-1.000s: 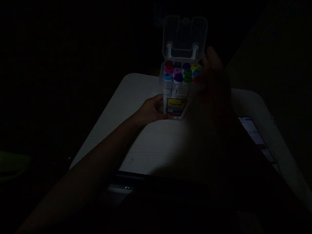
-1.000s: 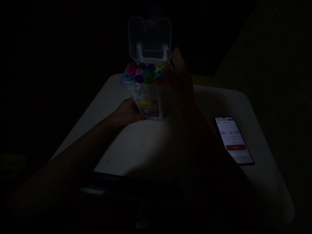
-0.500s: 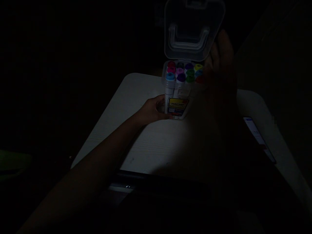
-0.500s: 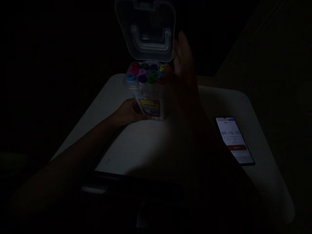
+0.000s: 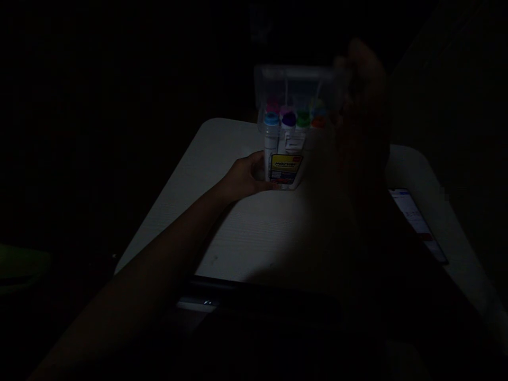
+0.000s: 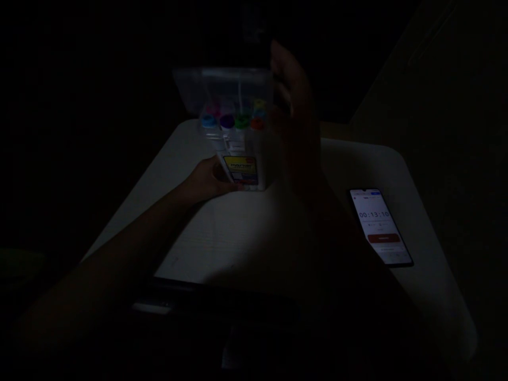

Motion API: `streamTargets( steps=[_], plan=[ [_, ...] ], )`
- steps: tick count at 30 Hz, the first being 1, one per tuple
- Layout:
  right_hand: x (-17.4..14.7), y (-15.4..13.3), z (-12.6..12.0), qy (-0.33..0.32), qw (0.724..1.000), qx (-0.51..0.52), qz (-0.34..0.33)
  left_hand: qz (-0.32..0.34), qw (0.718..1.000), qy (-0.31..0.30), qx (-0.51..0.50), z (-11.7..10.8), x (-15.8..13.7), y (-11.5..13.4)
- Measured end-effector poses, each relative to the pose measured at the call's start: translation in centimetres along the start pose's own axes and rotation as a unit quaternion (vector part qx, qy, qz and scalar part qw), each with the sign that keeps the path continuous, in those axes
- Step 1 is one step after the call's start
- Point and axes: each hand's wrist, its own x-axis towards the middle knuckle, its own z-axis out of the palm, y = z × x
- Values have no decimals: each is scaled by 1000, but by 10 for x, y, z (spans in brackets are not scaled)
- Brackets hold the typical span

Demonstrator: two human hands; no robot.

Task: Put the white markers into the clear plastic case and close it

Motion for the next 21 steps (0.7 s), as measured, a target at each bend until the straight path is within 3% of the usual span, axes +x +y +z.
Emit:
streamTargets(
  steps=[3, 7, 13, 21],
  plan=[
    [-10, -7, -5, 10, 994, -74, -74, 6, 1000, 1, 3, -2, 1, -3],
    [-13, -14, -14, -38, 966, -183, -179, 11, 1000, 12, 15, -3, 0, -3],
    [-9, -18, -14, -61, 937, -260, -224, 8, 1000, 2, -1, -3, 0, 0],
    [-10, -39, -13, -108, 941, -299, -119, -6, 1000, 7, 1, -4, 0, 1]
  ],
)
